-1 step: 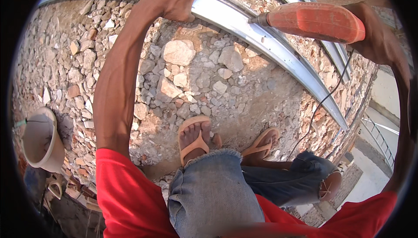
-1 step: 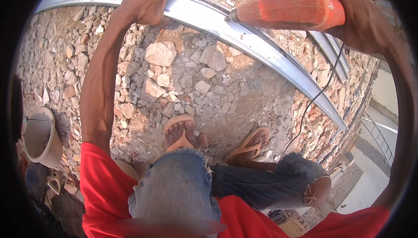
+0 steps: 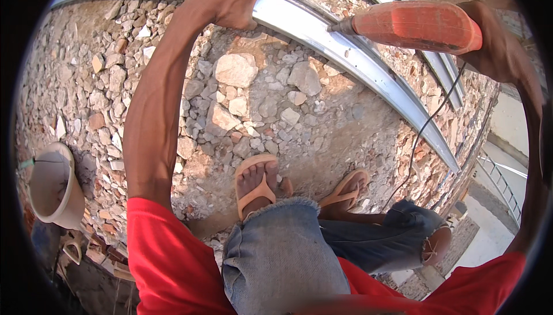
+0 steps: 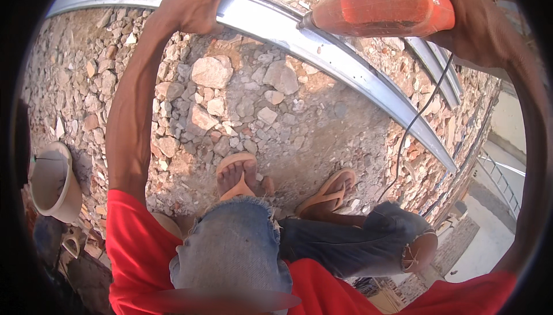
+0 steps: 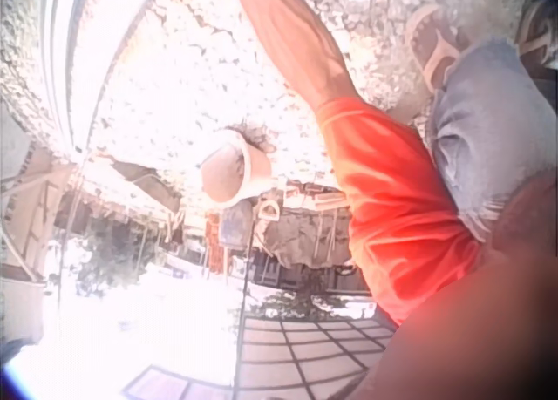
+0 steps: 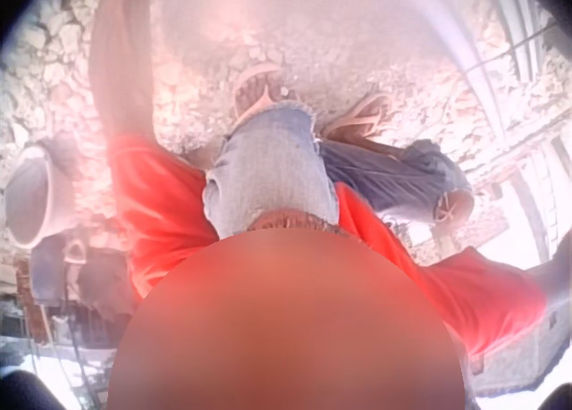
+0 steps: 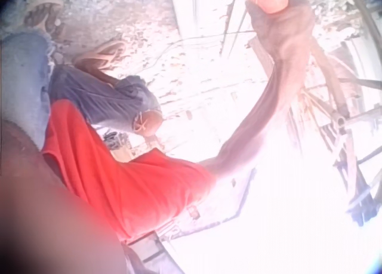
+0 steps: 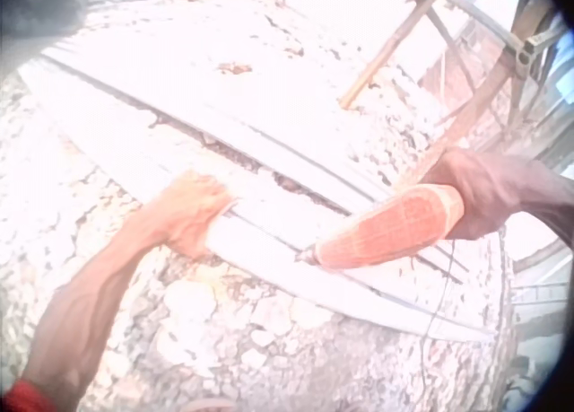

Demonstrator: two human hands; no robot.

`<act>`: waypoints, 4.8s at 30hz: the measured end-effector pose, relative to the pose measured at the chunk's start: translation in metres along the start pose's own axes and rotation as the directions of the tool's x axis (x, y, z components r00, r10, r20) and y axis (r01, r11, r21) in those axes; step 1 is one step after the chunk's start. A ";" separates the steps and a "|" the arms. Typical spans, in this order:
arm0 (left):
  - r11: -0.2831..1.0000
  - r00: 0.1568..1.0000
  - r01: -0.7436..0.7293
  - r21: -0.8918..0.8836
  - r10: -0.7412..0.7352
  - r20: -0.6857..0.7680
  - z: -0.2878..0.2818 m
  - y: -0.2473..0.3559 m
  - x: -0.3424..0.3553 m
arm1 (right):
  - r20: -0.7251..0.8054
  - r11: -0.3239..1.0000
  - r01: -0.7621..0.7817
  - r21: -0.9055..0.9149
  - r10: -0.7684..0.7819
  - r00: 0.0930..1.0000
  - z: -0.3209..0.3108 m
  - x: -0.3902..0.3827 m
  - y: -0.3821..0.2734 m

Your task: The person uses a corded drill to make holes in a long curved metal strip. They repeatedly position the strip, drill holes, and retrieve fasteners from a bucket. The strip is handled one at a time and placed back on the ground after drilling.

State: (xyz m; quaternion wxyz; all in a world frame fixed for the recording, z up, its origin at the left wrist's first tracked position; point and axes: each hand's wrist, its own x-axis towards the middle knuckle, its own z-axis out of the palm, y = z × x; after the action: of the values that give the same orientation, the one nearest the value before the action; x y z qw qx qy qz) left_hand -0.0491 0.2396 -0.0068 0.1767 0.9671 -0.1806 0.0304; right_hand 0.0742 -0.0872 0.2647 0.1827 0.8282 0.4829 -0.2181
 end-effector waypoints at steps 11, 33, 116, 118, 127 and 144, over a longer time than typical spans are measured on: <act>1.000 0.998 -0.020 -0.002 0.020 -0.064 0.011 -0.009 0.002 | 0.105 0.830 -0.493 0.260 0.483 0.869 -0.008 0.005 -0.088; 0.996 0.993 -0.051 -0.073 0.043 -0.109 0.003 -0.005 -0.002 | 0.063 0.834 -0.377 0.403 0.386 0.920 -0.005 -0.003 -0.105; 0.988 0.996 0.082 0.131 -0.085 0.019 0.007 -0.003 0.007 | -0.437 -0.968 0.134 0.211 0.029 0.899 0.371 -0.047 -0.136; 0.989 0.997 0.072 0.132 -0.073 0.000 0.009 -0.005 0.005 | -0.432 -0.968 0.125 0.218 0.019 0.902 0.372 -0.047 -0.138; 0.996 0.990 -0.032 0.081 0.043 -0.134 0.016 -0.013 0.004 | -0.481 -0.980 0.134 0.148 0.047 0.875 0.372 -0.043 -0.152; 0.996 0.997 0.054 0.074 -0.058 0.045 0.006 -0.005 0.004 | -0.365 -0.979 0.162 0.126 0.106 0.925 0.379 -0.049 -0.163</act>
State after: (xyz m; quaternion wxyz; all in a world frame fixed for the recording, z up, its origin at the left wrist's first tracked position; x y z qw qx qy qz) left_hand -0.0439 0.2402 -0.0136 0.1380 0.9780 -0.1564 0.0093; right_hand -0.1607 -0.2406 -0.0417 -0.8685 0.1697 -0.0134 -0.4655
